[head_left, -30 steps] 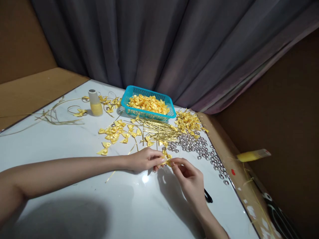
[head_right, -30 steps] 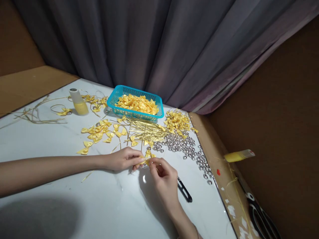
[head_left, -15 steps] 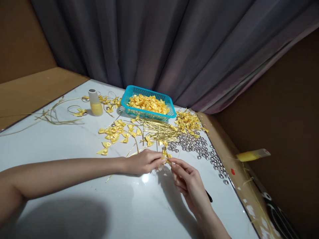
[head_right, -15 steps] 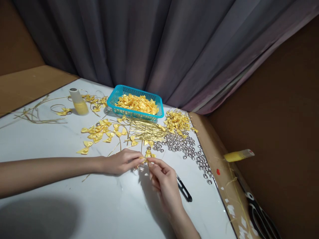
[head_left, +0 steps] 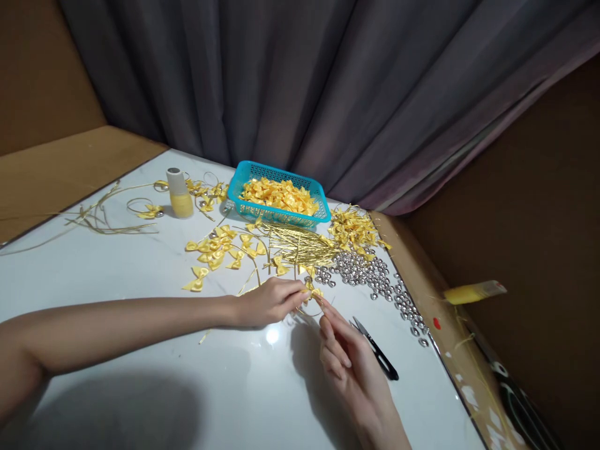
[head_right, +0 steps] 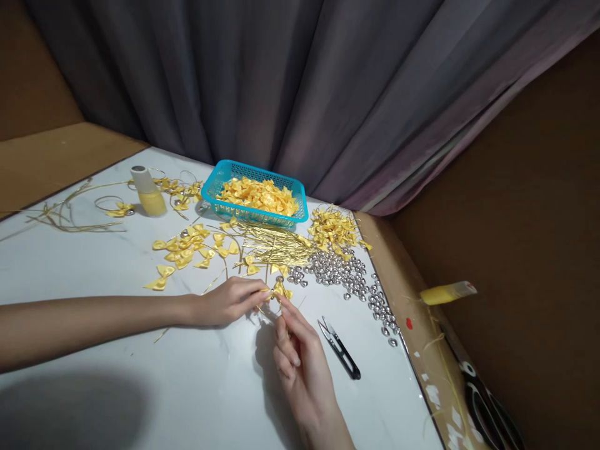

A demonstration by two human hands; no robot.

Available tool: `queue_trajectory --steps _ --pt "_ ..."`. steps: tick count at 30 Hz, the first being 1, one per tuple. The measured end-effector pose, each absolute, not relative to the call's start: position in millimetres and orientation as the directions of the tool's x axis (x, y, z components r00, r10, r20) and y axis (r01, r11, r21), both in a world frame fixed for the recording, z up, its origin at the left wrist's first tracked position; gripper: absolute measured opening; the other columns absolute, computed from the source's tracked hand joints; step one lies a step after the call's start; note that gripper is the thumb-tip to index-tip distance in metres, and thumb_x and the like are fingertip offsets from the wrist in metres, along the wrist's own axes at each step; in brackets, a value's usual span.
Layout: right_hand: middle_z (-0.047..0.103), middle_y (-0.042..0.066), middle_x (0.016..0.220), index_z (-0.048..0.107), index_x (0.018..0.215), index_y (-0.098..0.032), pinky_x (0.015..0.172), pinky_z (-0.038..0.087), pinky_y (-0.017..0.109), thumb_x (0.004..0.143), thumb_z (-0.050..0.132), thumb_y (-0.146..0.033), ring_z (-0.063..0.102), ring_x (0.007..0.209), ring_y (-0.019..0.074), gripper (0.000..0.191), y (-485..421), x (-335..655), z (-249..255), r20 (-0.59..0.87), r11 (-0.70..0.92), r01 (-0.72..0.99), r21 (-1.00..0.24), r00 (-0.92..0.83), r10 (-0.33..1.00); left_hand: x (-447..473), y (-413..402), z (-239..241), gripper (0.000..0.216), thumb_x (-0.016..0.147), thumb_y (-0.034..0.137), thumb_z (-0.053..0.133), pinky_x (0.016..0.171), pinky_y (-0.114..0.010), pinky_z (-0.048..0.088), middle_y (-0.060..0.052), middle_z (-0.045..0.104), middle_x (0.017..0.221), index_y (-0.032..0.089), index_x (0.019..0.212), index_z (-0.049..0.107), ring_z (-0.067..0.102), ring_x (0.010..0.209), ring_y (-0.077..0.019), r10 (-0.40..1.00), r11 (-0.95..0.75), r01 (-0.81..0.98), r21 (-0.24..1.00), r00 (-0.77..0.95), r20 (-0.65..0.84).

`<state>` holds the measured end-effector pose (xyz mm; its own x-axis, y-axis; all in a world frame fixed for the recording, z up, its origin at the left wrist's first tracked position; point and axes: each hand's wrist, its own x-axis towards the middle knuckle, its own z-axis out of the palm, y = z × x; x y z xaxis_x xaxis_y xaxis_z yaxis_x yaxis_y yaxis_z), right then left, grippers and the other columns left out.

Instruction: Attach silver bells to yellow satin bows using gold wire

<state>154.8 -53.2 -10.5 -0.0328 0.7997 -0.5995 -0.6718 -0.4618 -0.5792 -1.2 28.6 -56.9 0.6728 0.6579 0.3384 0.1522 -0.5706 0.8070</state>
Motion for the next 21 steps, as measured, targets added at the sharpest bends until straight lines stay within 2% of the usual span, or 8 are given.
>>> queue_trajectory --steps 5,10,15,18,21 --pt "0.050 -0.008 0.053 0.061 0.096 -0.011 0.026 0.021 0.010 0.078 0.060 -0.008 0.020 0.030 -0.0010 0.019 -52.3 158.1 -13.4 -0.620 -0.478 -0.767 -0.428 -0.135 0.773 -0.7 29.0 -55.9 0.029 0.095 0.029 0.033 0.057 -0.022 0.035 0.002 0.046 0.062 0.018 0.070 0.043 0.045 0.057 -0.0113 0.672 -0.559 0.159 0.814 0.662 0.332" --pt "0.047 -0.010 0.051 0.058 0.099 -0.011 0.026 0.021 0.010 0.083 0.052 -0.005 0.026 0.028 -0.0005 0.018 -51.7 159.1 -18.8 -0.615 -0.505 -0.805 -0.310 -0.236 0.753 -0.8 28.7 -55.4 0.029 0.095 0.028 0.033 0.060 -0.022 0.038 0.001 0.050 0.063 0.018 0.072 0.047 0.049 0.059 -0.0113 0.674 -0.552 0.142 0.822 0.657 0.339" --pt "0.051 -0.009 0.051 0.058 0.092 -0.011 0.025 0.020 0.011 0.082 0.054 -0.004 0.025 0.027 -0.0006 0.012 -50.0 158.6 -22.1 -0.651 -0.515 -0.806 -0.291 -0.228 0.724 -1.4 28.7 -53.4 0.030 0.094 0.028 0.033 0.058 -0.022 0.037 0.002 0.049 0.062 0.018 0.069 0.046 0.047 0.058 -0.0113 0.688 -0.564 0.173 0.807 0.640 0.343" --pt "0.056 -0.006 0.052 0.058 0.082 -0.012 0.025 0.021 0.010 0.078 0.061 -0.006 0.023 0.028 -0.0008 0.008 -49.9 157.9 -22.8 -0.665 -0.561 -0.770 -0.305 -0.249 0.704 -1.8 28.6 -51.7 0.030 0.094 0.028 0.033 0.060 -0.022 0.038 0.002 0.051 0.062 0.018 0.070 0.047 0.049 0.058 -0.0112 0.704 -0.544 0.177 0.820 0.629 0.331" --pt "0.058 -0.005 0.051 0.059 0.076 -0.012 0.024 0.020 0.010 0.071 0.071 -0.010 0.022 0.028 -0.0010 0.013 -50.6 156.1 -22.9 -0.645 -0.605 -0.722 -0.336 -0.292 0.706 -2.0 28.5 -51.6 0.030 0.094 0.029 0.034 0.061 -0.021 0.040 0.002 0.053 0.063 0.018 0.070 0.048 0.050 0.059 -0.0109 0.707 -0.527 0.159 0.835 0.627 0.327"
